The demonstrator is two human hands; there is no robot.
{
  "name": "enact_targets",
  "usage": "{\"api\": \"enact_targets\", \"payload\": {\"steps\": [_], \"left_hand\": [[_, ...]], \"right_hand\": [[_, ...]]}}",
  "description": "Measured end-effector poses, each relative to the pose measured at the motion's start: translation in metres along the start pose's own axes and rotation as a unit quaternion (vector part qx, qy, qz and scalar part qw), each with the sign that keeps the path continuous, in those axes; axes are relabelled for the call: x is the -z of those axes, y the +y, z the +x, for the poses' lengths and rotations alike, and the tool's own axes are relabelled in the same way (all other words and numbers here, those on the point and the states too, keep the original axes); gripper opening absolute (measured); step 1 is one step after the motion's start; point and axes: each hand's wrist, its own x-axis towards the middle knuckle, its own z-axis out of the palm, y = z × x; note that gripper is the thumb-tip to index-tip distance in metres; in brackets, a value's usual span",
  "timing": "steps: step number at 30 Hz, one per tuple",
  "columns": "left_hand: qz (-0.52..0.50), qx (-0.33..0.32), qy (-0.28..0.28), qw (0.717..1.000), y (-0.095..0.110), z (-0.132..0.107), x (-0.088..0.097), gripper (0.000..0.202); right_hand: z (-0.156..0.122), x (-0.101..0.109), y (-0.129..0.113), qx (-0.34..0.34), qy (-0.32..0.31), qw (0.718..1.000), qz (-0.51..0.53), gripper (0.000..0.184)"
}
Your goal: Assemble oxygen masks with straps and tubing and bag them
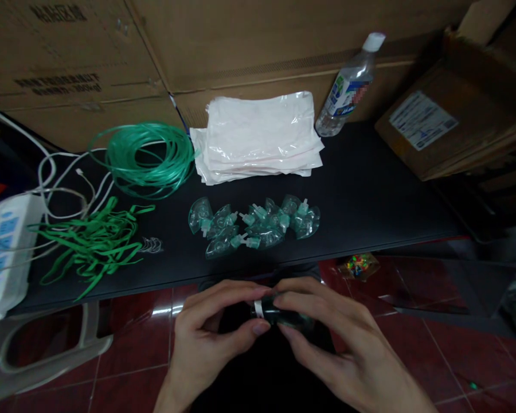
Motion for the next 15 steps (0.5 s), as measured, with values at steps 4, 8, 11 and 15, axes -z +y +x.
{"api": "enact_targets", "payload": {"steps": [4, 8, 11, 15], "left_hand": [[-0.033, 0.009, -0.013, 0.999, -0.008, -0.003, 0.0, 0.042], [-0.051, 0.075, -0.031, 0.995, -0.011, -0.003, -0.002, 0.042], [0.008, 0.071, -0.039, 0.997, -0.01, -0.002, -0.001, 0.04], [0.081, 0.009, -0.042, 0.996, -0.006, -0.002, 0.004, 0.036]], "right_hand": [[0.001, 0.001, 0.003, -0.005, -0.005, 1.0, -0.014, 0.042], [0.0, 0.003, 0.009, 0.008, -0.025, 1.0, 0.001, 0.042], [-0.001, 0.004, 0.013, 0.024, -0.04, 0.999, 0.002, 0.043], [-0.003, 0.005, 0.015, 0.049, -0.055, 0.997, -0.015, 0.047]]}}
